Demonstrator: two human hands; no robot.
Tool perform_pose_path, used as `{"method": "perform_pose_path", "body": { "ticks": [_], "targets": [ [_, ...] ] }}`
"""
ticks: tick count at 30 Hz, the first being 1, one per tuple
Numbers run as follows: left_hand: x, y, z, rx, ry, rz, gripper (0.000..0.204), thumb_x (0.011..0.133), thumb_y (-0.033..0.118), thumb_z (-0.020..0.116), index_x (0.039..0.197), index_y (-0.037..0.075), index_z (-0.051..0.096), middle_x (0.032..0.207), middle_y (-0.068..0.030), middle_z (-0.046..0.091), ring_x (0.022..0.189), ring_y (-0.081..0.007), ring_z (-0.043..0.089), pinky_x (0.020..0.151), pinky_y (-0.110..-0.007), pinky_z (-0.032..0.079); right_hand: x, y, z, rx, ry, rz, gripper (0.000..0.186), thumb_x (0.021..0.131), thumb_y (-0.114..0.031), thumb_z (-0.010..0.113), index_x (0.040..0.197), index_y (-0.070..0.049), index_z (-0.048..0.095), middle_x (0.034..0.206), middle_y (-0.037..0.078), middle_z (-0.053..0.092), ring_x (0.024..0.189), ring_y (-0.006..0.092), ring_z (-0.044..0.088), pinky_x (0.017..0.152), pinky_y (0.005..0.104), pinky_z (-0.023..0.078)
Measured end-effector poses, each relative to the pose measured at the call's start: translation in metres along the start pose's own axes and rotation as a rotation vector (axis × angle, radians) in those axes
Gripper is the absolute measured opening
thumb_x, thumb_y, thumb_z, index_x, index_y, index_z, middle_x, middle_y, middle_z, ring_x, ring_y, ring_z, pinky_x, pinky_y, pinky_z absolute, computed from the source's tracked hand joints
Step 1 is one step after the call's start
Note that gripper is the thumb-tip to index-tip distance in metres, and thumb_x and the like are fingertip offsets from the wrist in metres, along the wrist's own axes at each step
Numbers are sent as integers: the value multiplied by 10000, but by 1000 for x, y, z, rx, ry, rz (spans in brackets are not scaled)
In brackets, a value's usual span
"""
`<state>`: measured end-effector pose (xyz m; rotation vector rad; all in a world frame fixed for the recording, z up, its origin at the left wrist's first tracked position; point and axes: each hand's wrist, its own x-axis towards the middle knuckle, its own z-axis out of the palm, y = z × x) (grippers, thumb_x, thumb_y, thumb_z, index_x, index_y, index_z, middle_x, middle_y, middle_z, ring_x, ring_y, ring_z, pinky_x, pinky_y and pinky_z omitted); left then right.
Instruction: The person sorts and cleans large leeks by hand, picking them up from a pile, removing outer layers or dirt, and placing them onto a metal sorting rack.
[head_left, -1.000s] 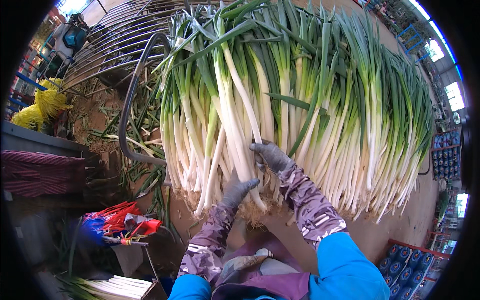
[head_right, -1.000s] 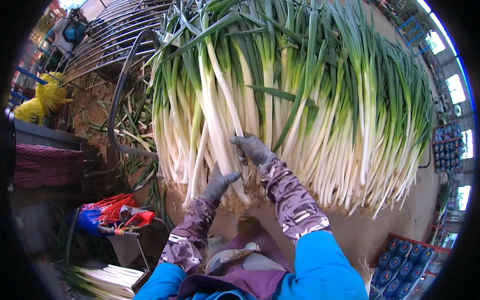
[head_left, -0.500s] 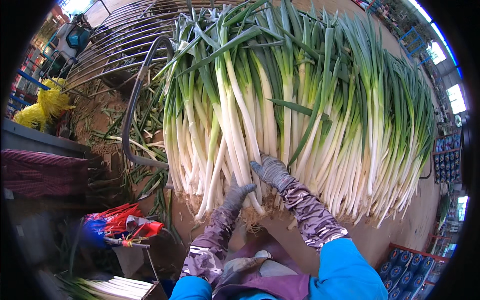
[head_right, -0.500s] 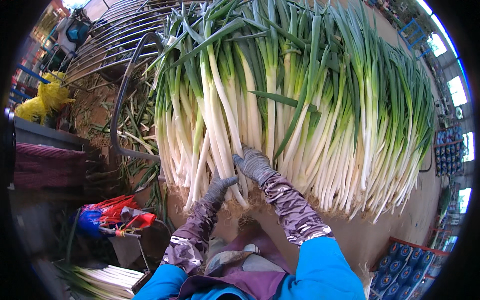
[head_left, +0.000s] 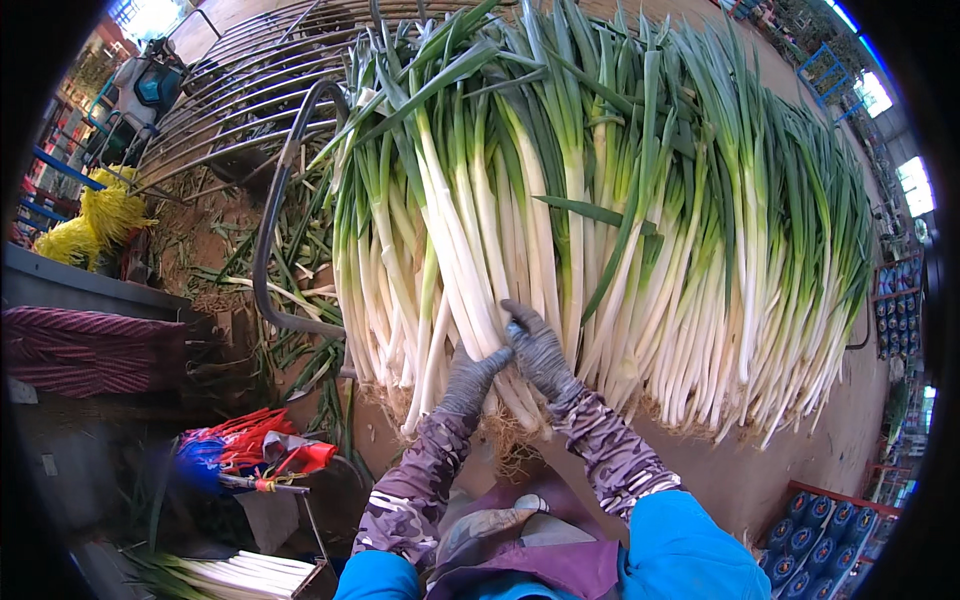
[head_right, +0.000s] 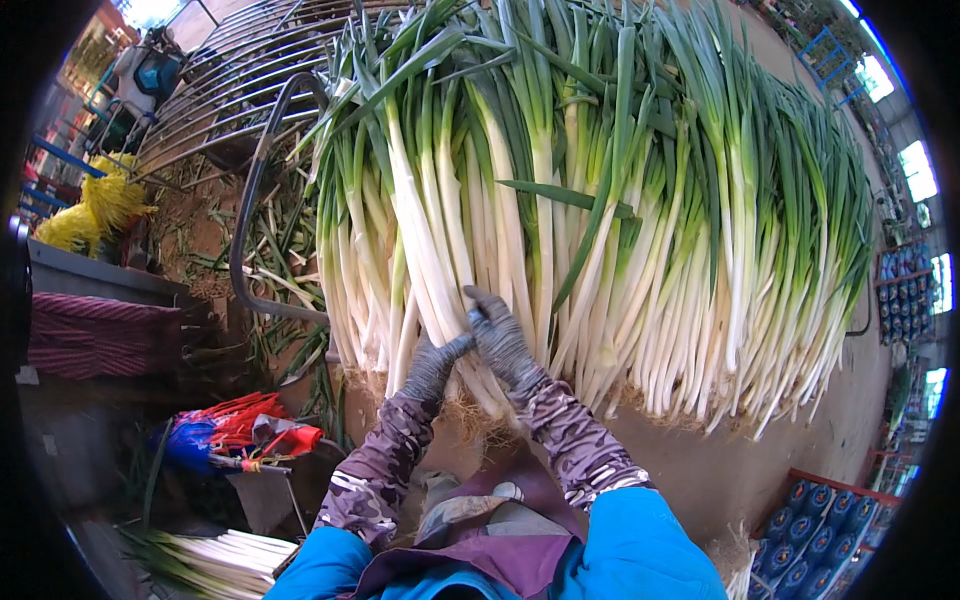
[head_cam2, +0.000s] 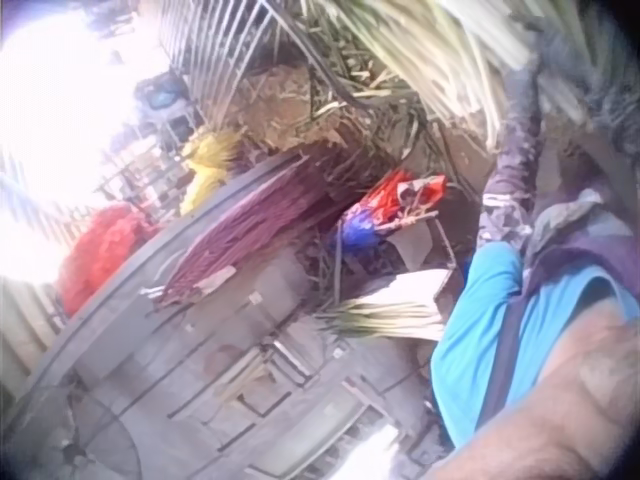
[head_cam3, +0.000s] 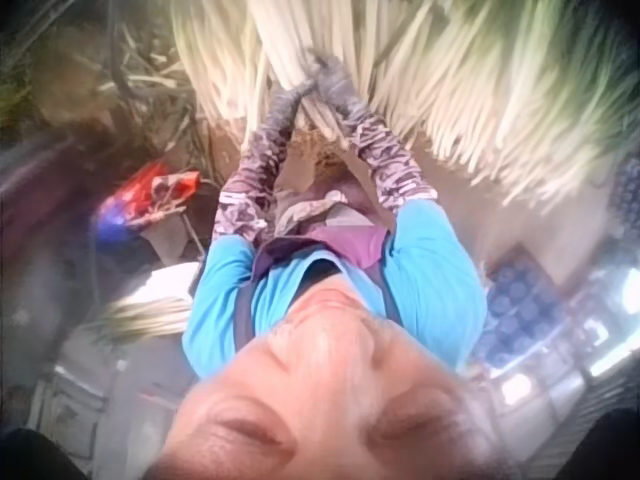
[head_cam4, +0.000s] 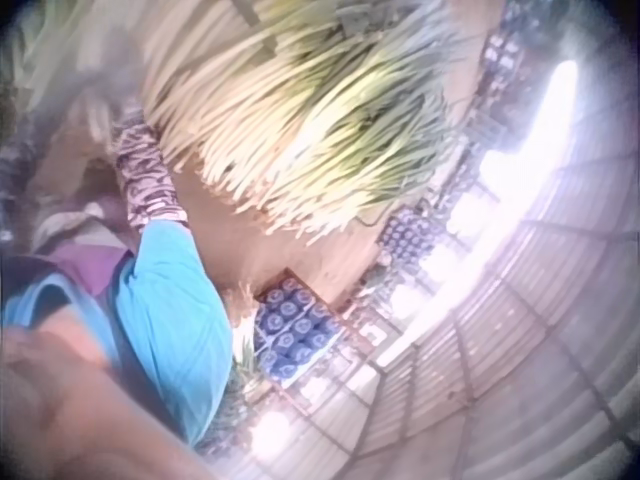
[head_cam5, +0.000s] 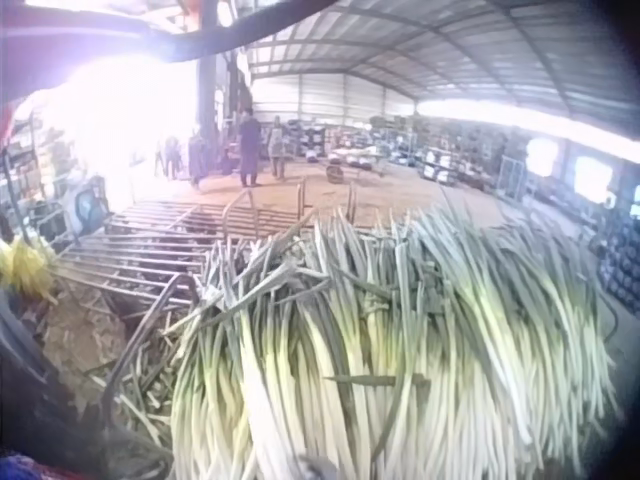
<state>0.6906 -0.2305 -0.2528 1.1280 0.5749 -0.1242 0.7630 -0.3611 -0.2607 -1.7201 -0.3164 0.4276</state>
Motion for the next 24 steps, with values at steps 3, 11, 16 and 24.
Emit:
{"method": "perform_pose_path", "body": {
  "ticks": [3, 11, 16, 24],
  "targets": [
    [-9, 19, -2, 9, -9, 17, 693, 812, 104, 777, 1412, 22, 440, 1230, -109, 621, 1117, -231, 598, 974, -349, 483, 15, -8, -5, 339, 92, 249, 477, 963, -84, 611, 1413, -21, 469, 1155, 146, 624, 1001, 215, 621, 830, 309, 540],
    [-49, 35, -17, 140, -84, -52, 755, 780, 134, 816, 1419, 12, 431, 1220, -101, 623, 1113, -222, 596, 965, -340, 486, 41, -31, 7, 399, -66, 381, 450, 948, -213, 673, 1272, 69, 538, 1085, 129, 670, 942, 224, 656, 852, 320, 544],
    [-91, 24, -29, 419, -21, -69, 793, 759, 177, 851, 1402, -4, 426, 1237, -125, 612, 1081, -229, 610, 931, -346, 506, 12, -76, 7, 229, -194, 413, 785, 852, -372, 782, 1370, 110, 441, 1257, 220, 603, 1148, 267, 583, 1000, 345, 464],
    [-134, 16, 4, 201, -44, -1, 933, 741, 226, 876, 1456, -3, 323, 1290, -162, 569, 1170, -247, 569, 996, -373, 475, -34, -17, 23, 109, -23, 208, 921, 899, -312, 686, 1550, 37, 136, 1379, 234, 456, 1209, 297, 523, 1031, 330, 450]
  ]
}}
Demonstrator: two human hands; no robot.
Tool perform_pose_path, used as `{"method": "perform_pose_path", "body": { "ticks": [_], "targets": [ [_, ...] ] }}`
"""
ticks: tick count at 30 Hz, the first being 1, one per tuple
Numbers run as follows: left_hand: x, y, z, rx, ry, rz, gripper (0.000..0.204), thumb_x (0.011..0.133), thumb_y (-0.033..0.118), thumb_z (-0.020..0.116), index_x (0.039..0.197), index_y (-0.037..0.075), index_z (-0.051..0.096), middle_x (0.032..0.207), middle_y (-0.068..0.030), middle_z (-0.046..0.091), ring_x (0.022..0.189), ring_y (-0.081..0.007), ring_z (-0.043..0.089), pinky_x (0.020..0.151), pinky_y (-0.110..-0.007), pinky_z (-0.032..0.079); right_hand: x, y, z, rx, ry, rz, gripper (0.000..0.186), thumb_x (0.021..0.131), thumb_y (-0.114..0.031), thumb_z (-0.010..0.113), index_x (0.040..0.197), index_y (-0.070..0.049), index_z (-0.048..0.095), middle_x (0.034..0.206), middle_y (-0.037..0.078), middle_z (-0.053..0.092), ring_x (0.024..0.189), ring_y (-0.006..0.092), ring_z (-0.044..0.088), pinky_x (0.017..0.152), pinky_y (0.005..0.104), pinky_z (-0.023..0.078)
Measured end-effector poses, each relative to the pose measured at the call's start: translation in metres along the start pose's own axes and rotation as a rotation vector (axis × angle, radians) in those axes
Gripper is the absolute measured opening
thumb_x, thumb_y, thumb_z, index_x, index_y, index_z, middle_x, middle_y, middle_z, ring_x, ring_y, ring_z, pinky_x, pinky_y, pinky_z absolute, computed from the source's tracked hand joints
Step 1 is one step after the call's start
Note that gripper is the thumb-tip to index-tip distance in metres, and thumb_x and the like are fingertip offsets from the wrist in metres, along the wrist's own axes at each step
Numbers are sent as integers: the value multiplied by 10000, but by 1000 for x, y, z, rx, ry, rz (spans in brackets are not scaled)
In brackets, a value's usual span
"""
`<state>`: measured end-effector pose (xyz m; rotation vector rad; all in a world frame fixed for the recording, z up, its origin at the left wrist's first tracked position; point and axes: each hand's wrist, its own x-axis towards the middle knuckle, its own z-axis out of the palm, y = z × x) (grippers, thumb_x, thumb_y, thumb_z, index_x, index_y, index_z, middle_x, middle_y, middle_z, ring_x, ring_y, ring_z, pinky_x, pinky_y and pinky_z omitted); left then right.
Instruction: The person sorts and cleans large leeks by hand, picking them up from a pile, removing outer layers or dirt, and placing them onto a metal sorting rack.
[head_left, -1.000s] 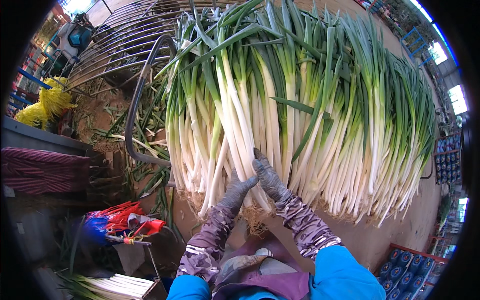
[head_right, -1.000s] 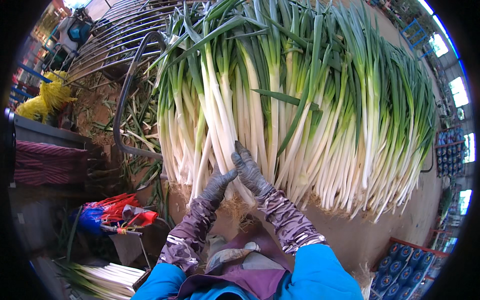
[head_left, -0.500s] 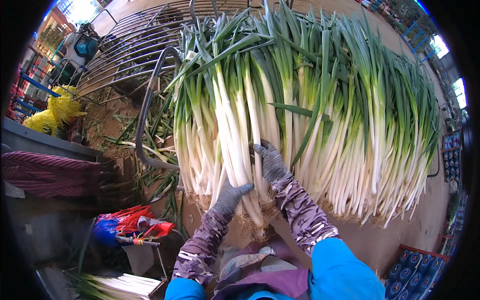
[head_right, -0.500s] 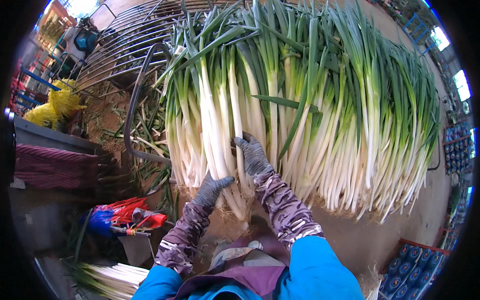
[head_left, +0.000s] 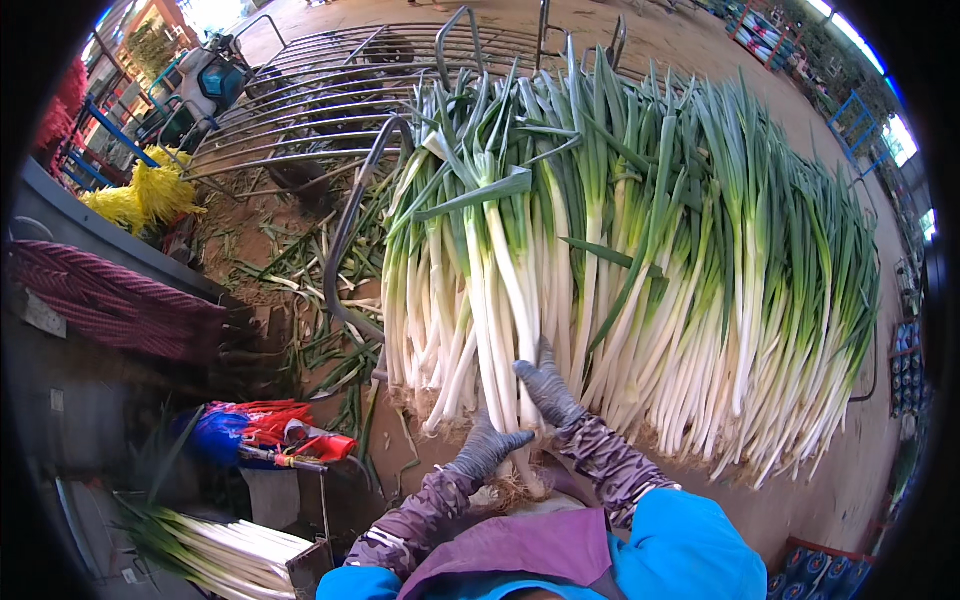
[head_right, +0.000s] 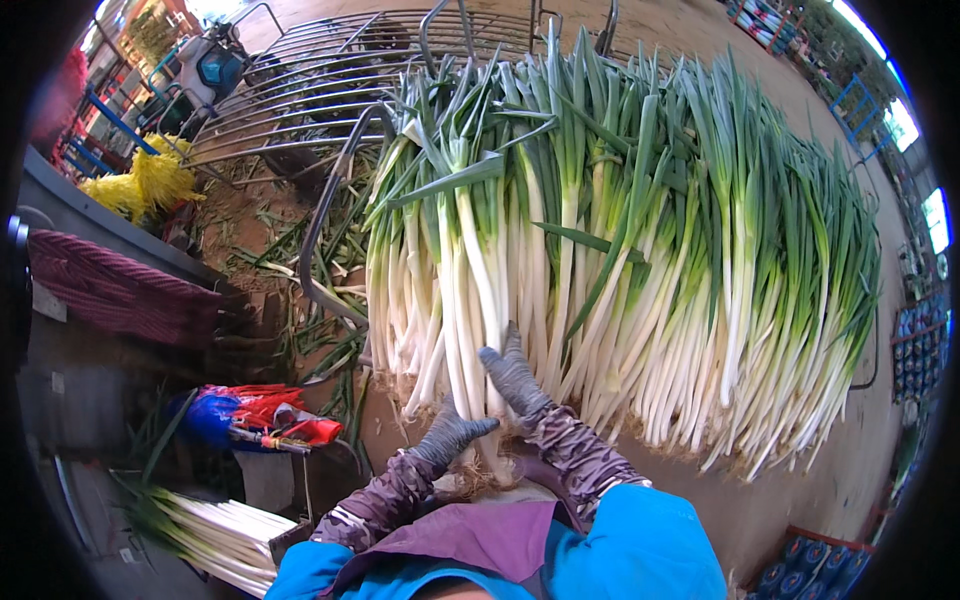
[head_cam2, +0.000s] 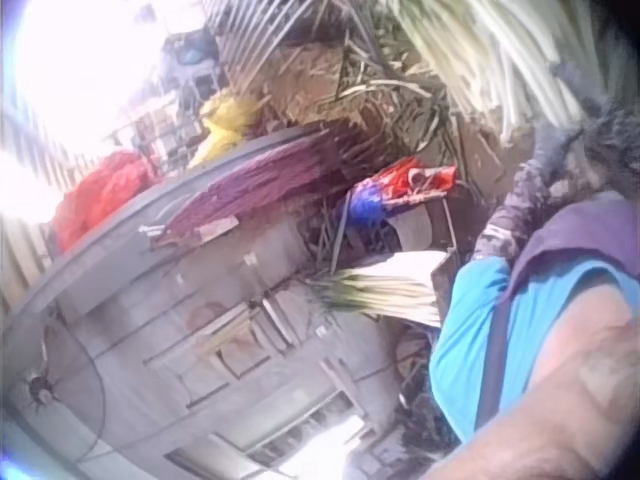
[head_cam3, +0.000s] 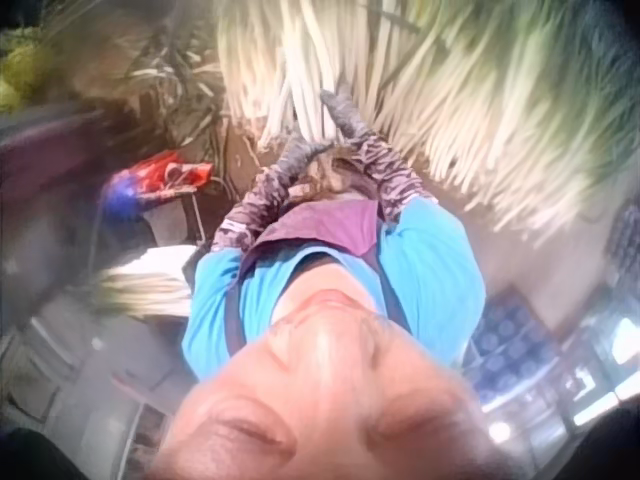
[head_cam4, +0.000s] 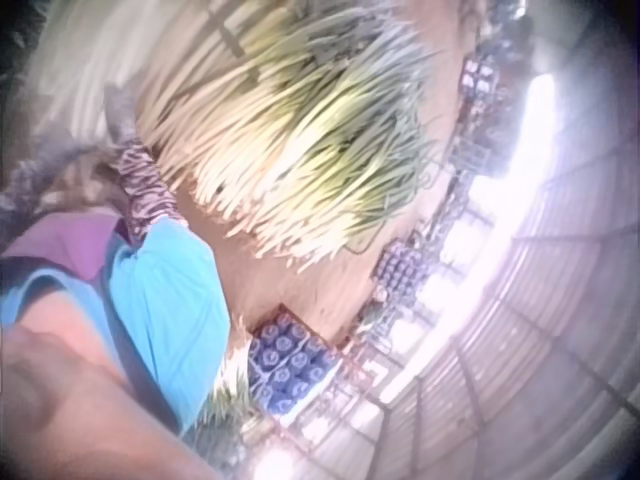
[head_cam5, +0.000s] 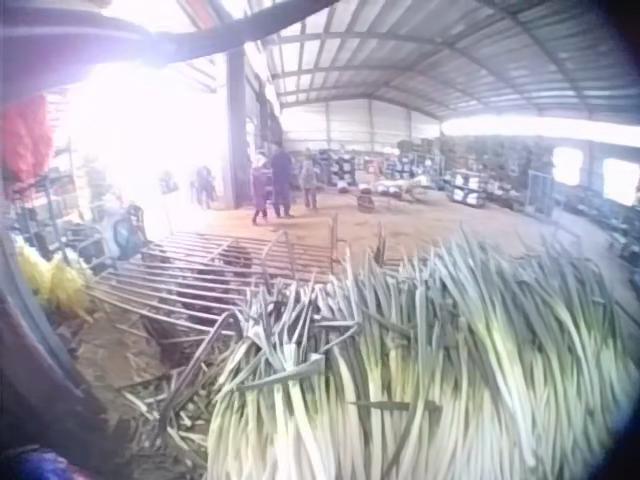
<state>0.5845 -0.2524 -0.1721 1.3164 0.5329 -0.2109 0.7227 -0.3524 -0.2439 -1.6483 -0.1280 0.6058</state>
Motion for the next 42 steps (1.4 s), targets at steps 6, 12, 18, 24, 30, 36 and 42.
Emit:
{"method": "perform_pose_path", "body": {
  "ticks": [6, 12, 18, 24, 30, 36, 42],
  "targets": [
    [12, -25, -7, -186, -110, -11, 825, 776, 139, 833, 1451, 30, 370, 1277, -124, 587, 1151, -243, 587, 991, -357, 484, -43, -7, -30, 231, -169, 156, 704, 887, -249, 677, 1458, 15, 360, 1178, 110, 588, 1025, 186, 584, 865, 322, 521],
    [28, 0, -18, -246, -130, -100, 761, 795, 107, 789, 1426, 10, 375, 1295, -117, 567, 1129, -261, 596, 1006, -370, 489, -9, -31, -25, 72, -254, 98, 644, 887, -117, 601, 1460, 56, 363, 1173, 176, 621, 1073, 232, 584, 955, 338, 481],
    [44, 91, -20, -160, -162, 35, 668, 793, 142, 770, 1369, 3, 462, 1145, -102, 626, 1069, -212, 610, 985, -344, 490, 81, -145, -64, 504, -200, 207, 377, 882, -198, 689, 1144, 43, 565, 1011, 165, 682, 890, 268, 699, 871, 381, 593],
    [-8, 16, -20, -256, -219, -95, 639, 802, 169, 808, 1341, -2, 510, 1164, -84, 627, 1043, -198, 618, 921, -344, 525, -21, -78, -25, 540, -177, 255, 270, 984, -222, 542, 1084, 19, 610, 953, 121, 666, 880, 247, 684, 803, 380, 599],
    [-10, -25, -22, -284, -186, -29, 673, 810, 138, 800, 1383, -6, 478, 1245, -94, 611, 1136, -200, 588, 971, -335, 494, -82, -41, -24, 46, -195, 149, 400, 973, -342, 637, 1176, -3, 572, 949, 94, 661, 814, 147, 635, 737, 295, 545],
    [-8, -18, -28, -162, -141, -53, 636, 793, 81, 759, 1349, -35, 472, 1202, -138, 627, 1080, -246, 626, 955, -362, 524, -69, -48, -32, 279, -361, 326, 430, 951, -200, 621, 1308, 14, 511, 1019, 102, 656, 936, 193, 654, 825, 317, 552],
    [20, -57, -44, -303, -116, -94, 583, 804, 83, 705, 1341, -8, 499, 1154, -132, 648, 1012, -274, 655, 901, -379, 549, -52, 31, -18, 156, -362, 72, 631, 943, -415, 652, 1369, 24, 497, 1230, 104, 621, 1107, 171, 560, 987, 322, 445]
  ]
}}
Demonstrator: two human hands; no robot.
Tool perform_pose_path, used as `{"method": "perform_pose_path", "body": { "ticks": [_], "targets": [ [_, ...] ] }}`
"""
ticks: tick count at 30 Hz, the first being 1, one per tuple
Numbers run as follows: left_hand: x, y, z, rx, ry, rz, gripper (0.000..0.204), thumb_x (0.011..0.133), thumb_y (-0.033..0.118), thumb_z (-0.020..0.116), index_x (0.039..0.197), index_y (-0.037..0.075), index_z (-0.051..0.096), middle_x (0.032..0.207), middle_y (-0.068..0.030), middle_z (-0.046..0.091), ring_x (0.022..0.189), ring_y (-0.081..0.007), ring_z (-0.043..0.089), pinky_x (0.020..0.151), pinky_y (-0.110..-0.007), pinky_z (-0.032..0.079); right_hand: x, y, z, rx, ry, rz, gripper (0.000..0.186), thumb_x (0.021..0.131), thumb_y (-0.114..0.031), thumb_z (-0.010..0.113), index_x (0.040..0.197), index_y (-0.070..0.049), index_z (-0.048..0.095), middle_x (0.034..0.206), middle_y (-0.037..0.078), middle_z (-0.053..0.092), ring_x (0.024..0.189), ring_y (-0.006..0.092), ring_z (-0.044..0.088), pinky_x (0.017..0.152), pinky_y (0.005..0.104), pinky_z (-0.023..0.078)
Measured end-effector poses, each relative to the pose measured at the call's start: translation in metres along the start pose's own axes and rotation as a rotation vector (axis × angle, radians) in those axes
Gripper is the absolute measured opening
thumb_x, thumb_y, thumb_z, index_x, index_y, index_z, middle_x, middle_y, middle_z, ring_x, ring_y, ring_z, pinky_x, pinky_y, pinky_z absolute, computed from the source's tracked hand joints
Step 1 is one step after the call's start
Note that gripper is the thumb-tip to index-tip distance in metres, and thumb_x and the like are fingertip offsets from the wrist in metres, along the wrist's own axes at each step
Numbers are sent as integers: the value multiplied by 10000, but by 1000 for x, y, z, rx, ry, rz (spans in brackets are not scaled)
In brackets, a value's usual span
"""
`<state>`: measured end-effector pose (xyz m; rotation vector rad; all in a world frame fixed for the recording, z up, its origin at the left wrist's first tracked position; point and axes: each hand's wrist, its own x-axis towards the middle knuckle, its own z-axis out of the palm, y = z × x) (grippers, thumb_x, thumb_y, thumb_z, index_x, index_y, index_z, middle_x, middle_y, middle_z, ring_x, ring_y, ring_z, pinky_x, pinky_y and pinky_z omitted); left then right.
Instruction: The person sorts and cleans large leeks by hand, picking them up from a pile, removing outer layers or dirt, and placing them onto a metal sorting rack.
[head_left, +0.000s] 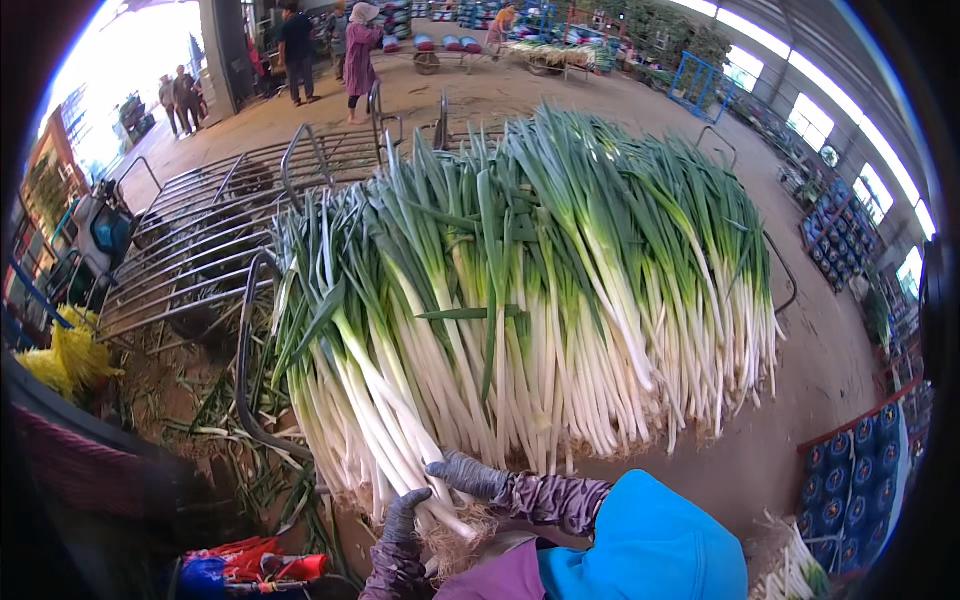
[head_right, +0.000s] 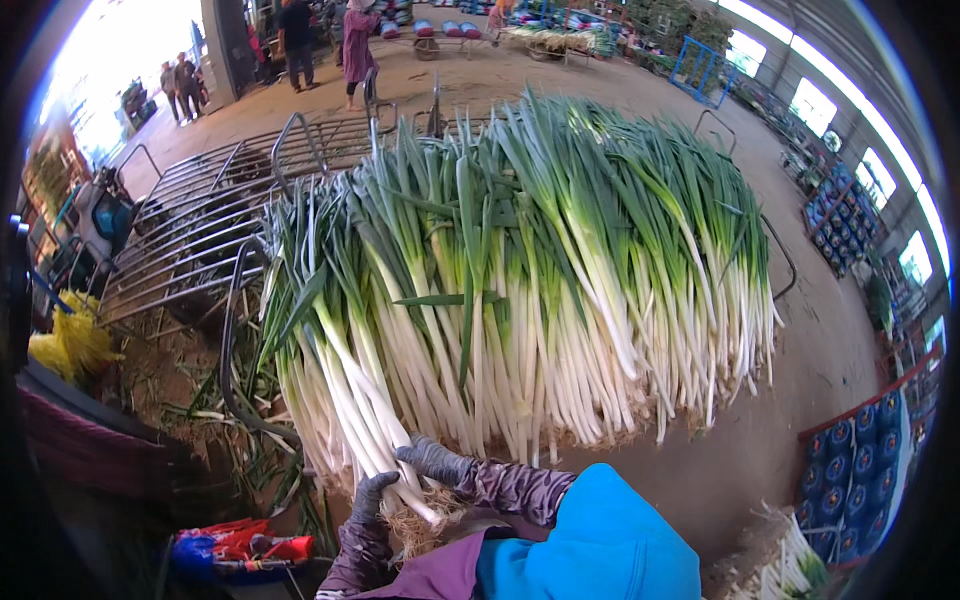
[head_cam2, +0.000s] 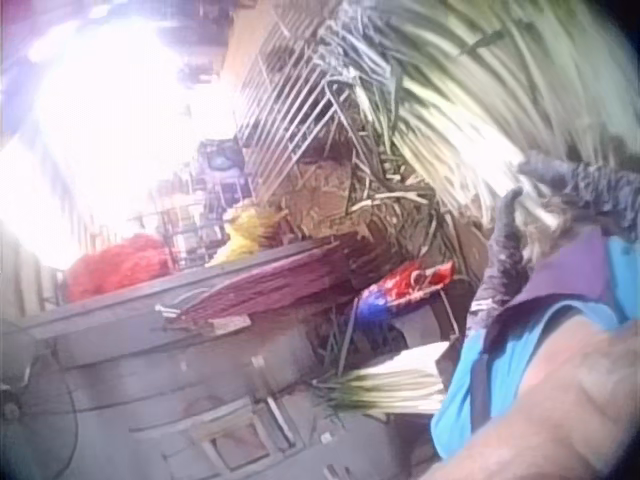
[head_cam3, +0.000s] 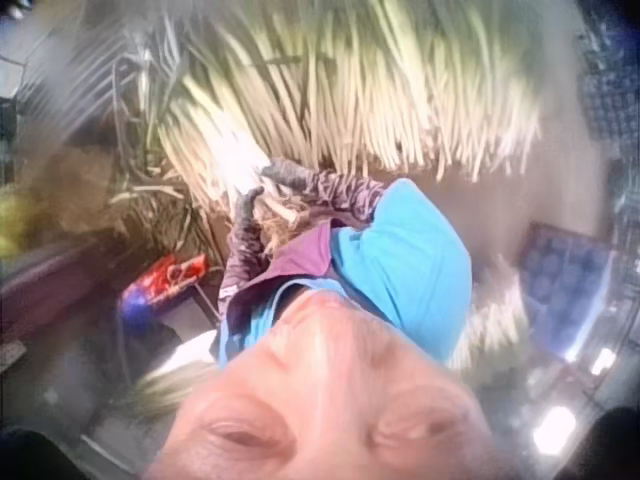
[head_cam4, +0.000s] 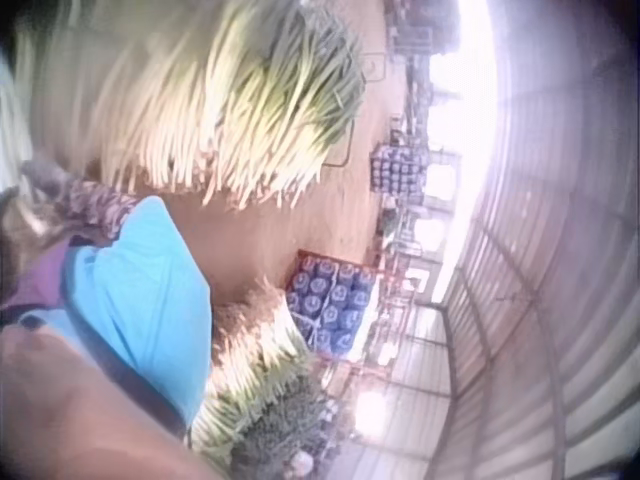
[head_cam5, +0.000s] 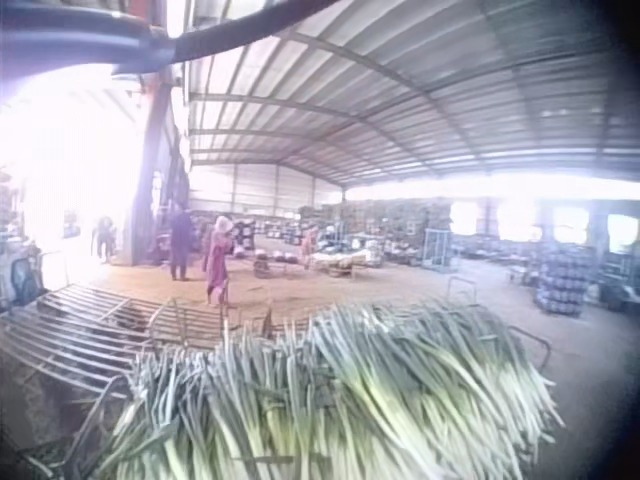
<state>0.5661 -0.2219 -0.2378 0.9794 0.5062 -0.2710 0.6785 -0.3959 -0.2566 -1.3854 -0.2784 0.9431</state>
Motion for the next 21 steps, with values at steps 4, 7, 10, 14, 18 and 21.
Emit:
{"method": "perform_pose_path", "body": {
  "ticks": [4, 7, 10, 14, 18, 21],
  "targets": [
    [-14, 26, 17, -95, -80, 23, 634, 801, 103, 705, 1381, 6, 468, 1187, -136, 630, 1058, -294, 637, 913, -390, 541, -14, -44, 3, 58, -29, -47, 621, 930, -397, 661, 1355, 29, 509, 1196, 101, 626, 1089, 163, 565, 964, 320, 457],
    [-26, 47, 30, -99, -87, 24, 597, 792, 141, 742, 1331, -6, 530, 1150, -129, 652, 1042, -262, 646, 917, -380, 540, -9, -45, 5, -59, -32, 30, 594, 935, -366, 655, 1355, 29, 510, 1184, 98, 629, 1077, 160, 565, 958, 317, 457],
    [-14, 30, 6, -198, -43, -60, 532, 817, 152, 725, 1288, -25, 554, 1103, -143, 670, 1007, -276, 661, 925, -387, 540, -17, -55, 18, -76, -26, -18, 580, 937, -342, 648, 1360, 27, 500, 1183, 109, 631, 1065, 172, 571, 953, 328, 464],
    [2, 13, 9, -318, -15, -67, 414, 830, 152, 704, 1185, -33, 598, 1015, -153, 693, 941, -307, 678, 895, -400, 561, -27, -32, 12, -126, 60, -126, 596, 923, -338, 656, 1361, 29, 486, 1173, 149, 633, 1050, 196, 584, 939, 355, 479],
    [30, -23, -43, -301, 4, -65, 441, 799, 192, 725, 1157, -33, 602, 974, -160, 691, 914, -318, 682, 874, -410, 568, -32, -76, 12, -171, 132, -62, 524, 928, -319, 628, 1284, 36, 482, 969, 131, 644, 864, 218, 632, 792, 348, 537],
    [6, -2, -34, -49, 115, -49, 448, 776, 193, 747, 1136, -33, 605, 912, -136, 683, 845, -284, 675, 832, -384, 569, -16, -112, -3, -370, 192, -25, 455, 926, -308, 610, 1214, 26, 496, 911, 154, 638, 824, 253, 644, 764, 381, 557]
  ]
}}
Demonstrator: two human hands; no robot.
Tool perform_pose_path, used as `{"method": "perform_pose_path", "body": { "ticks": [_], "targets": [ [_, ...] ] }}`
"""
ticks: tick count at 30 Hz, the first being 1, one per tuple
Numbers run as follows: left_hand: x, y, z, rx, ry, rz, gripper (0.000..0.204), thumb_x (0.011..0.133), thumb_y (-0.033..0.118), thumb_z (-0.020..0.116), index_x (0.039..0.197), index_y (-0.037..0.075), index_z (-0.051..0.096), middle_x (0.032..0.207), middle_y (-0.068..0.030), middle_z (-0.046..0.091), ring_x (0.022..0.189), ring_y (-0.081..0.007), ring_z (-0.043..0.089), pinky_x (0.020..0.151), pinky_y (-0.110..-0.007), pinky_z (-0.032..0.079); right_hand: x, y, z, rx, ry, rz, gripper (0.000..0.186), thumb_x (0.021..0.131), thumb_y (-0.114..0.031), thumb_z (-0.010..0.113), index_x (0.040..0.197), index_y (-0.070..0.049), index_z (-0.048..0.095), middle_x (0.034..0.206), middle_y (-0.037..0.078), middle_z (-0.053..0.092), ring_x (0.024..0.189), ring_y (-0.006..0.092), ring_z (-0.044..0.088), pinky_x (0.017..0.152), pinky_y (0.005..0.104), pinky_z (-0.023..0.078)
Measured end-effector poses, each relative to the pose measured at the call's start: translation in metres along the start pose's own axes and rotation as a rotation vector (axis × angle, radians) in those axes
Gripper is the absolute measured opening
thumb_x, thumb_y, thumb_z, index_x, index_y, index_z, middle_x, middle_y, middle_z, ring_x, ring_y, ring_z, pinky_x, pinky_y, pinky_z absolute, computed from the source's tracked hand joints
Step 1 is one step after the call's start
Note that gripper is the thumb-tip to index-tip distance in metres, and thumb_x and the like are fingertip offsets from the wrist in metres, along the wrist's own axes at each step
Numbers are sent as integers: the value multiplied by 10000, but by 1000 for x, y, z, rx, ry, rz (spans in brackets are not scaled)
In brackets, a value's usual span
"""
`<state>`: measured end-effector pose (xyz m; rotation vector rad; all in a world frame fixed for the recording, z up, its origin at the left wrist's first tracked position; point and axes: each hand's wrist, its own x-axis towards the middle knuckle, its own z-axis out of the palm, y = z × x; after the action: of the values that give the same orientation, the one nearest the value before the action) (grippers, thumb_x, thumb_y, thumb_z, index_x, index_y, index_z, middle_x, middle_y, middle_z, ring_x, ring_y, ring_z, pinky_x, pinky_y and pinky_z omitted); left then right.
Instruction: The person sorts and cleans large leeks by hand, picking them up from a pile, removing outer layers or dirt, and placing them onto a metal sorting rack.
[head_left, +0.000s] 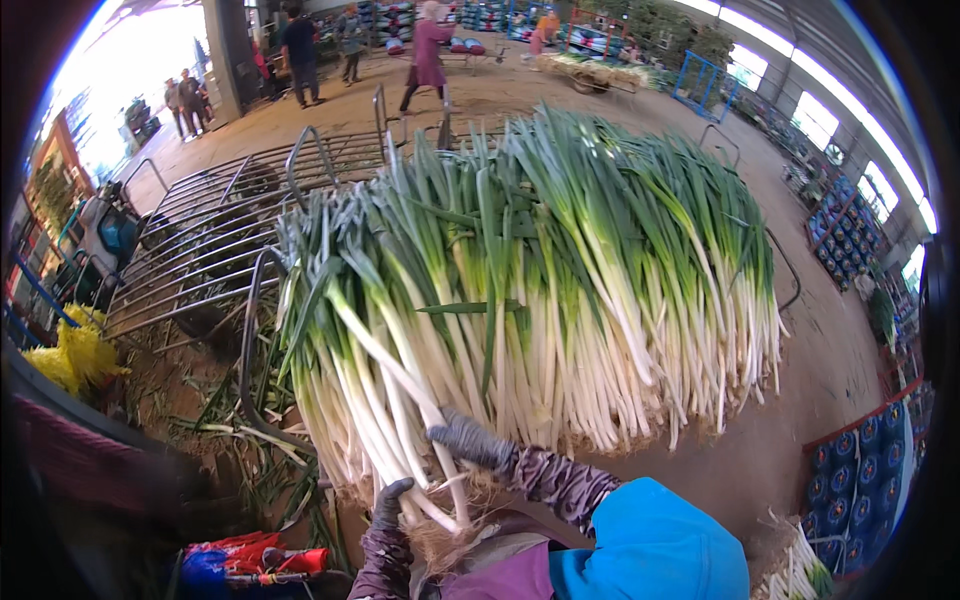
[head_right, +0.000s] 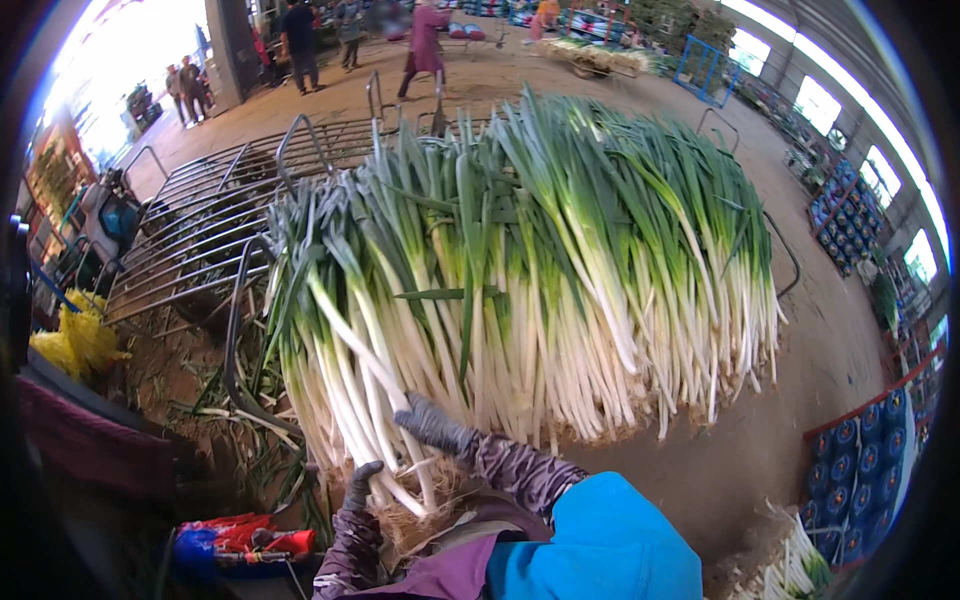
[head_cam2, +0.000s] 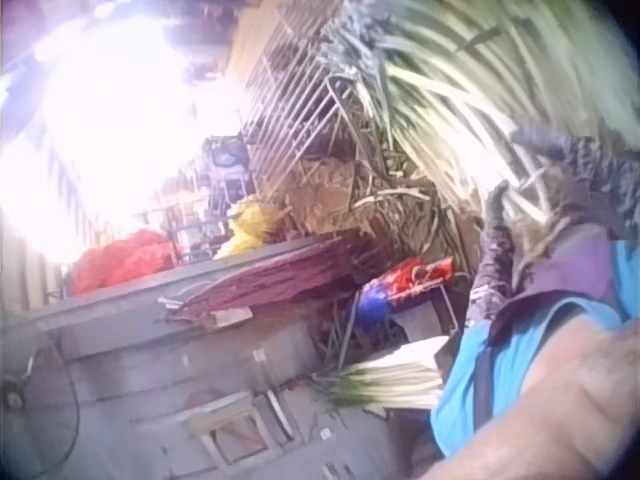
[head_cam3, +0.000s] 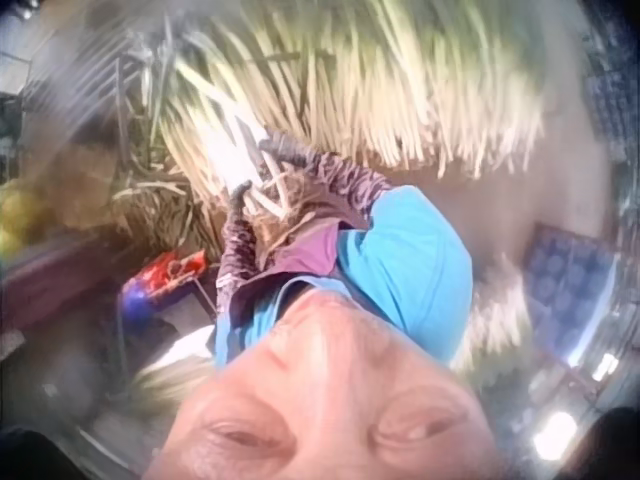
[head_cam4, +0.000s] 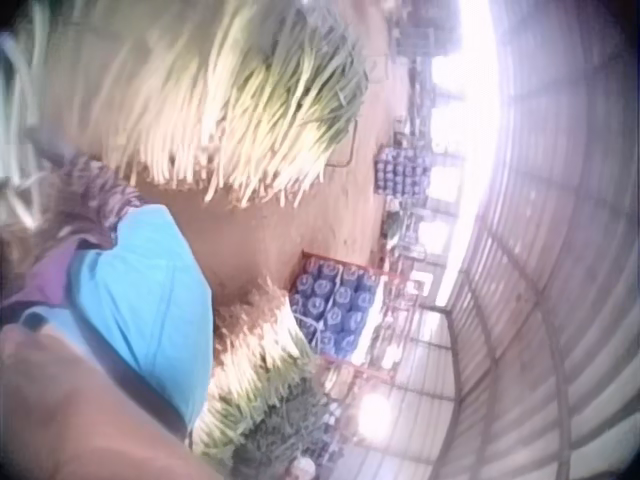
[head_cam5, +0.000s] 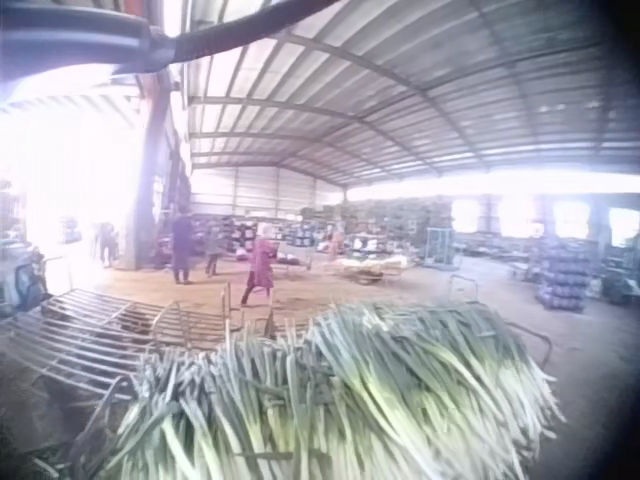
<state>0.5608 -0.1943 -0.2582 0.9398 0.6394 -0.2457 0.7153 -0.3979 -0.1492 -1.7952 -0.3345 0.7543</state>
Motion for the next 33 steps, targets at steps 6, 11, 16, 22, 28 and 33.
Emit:
{"method": "perform_pose_path", "body": {
  "ticks": [6, 11, 16, 22, 28, 33],
  "targets": [
    [-88, 23, 79, -4, -52, -98, 538, 813, 163, 702, 1287, -19, 525, 1087, -134, 651, 974, -254, 653, 911, -358, 530, 13, 15, 14, 177, -113, -22, 526, 896, -189, 562, 1343, 72, 466, 1194, 211, 629, 1014, 275, 638, 906, 376, 525],
    [-85, -7, 54, -11, -96, -72, 455, 848, 195, 728, 1221, -31, 601, 1074, -102, 685, 966, -209, 659, 896, -321, 524, -91, 44, 61, 327, -241, 89, 552, 876, -161, 581, 1390, 1, 468, 1198, 115, 619, 1049, 198, 591, 889, 316, 500],
    [-63, -21, 50, 11, -98, 0, 509, 844, 150, 723, 1296, -2, 546, 1048, -140, 681, 927, -228, 667, 847, -317, 546, -39, 53, 49, 575, -278, 219, 555, 861, -36, 578, 1397, -7, 438, 1172, 151, 613, 992, 252, 626, 810, 329, 544],
    [-65, 10, 66, 330, -30, 67, 705, 801, 131, 753, 1407, -8, 423, 1143, -149, 641, 1010, -245, 640, 907, -340, 527, 32, 7, 57, 485, -94, 210, 377, 875, -87, 624, 1220, 53, 565, 986, 138, 684, 841, 256, 677, 773, 385, 583],
    [-86, 26, 25, 390, -49, 274, 990, 716, 178, 826, 1527, 26, 278, 1425, -130, 466, 1292, -237, 449, 1113, -357, 363, 3, 18, 83, 866, -55, 478, 327, 779, -285, 646, 984, -33, 605, 833, 82, 607, 741, 210, 614, 705, 328, 552],
    [-100, 19, 0, 450, 46, 289, 1050, 685, 154, 813, 1549, 32, 229, 1470, -157, 426, 1348, -252, 395, 1153, -334, 298, -22, -3, 141, 945, -21, 336, 247, 813, -283, 657, 955, -85, 619, 790, 41, 587, 729, 206, 584, 679, 351, 503]
  ]
}}
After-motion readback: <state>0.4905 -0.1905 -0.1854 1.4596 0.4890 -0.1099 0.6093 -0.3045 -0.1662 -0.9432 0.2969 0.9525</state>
